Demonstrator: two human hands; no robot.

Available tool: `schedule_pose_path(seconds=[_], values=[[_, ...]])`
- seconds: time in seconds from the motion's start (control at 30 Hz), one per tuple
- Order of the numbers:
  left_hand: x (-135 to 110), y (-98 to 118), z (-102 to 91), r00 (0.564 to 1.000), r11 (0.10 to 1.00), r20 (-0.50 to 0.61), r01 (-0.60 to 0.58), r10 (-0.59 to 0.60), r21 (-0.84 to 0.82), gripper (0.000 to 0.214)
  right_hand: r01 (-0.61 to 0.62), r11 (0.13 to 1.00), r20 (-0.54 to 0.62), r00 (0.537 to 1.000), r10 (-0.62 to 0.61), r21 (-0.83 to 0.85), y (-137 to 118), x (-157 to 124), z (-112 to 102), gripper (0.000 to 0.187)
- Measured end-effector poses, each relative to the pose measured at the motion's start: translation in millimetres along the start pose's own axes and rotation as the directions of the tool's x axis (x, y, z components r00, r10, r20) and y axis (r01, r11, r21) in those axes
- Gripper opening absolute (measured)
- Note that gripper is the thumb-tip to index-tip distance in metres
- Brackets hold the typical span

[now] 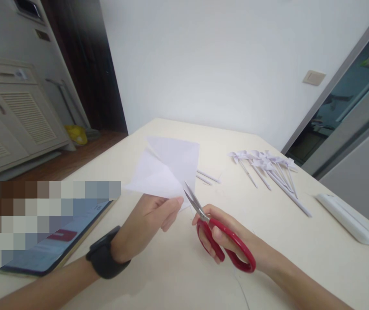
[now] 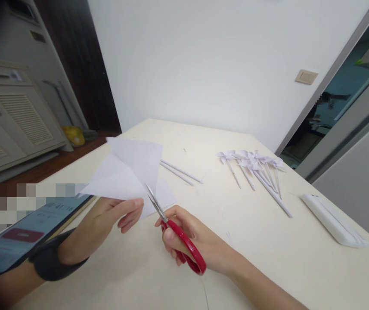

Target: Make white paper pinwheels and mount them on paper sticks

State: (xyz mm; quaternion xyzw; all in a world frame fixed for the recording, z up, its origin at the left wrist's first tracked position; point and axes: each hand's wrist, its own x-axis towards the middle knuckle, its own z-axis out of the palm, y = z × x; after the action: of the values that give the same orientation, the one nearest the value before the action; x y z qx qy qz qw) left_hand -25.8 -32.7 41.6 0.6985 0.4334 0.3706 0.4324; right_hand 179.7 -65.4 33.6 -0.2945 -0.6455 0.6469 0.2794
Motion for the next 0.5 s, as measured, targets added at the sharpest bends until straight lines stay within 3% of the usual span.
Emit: schedule_pose_path(seconds=[0.13, 0.5], values=[[0.3, -1.0, 0.9, 1.0, 0.999, 0.003, 0.011, -0.012, 0.035, 0.044, -0.009, 1.0, 0.002, 1.0, 0.009, -0.007, 0.5, -0.2, 1.1, 0.035], [1.9, 2.7, -2.8, 0.989, 0.983, -0.144, 0.013, 0.013, 0.182, 0.045, -0.034, 0.999, 0.023, 0.999, 0.034, 0.009, -0.5, -0.4, 0.9, 0.031]])
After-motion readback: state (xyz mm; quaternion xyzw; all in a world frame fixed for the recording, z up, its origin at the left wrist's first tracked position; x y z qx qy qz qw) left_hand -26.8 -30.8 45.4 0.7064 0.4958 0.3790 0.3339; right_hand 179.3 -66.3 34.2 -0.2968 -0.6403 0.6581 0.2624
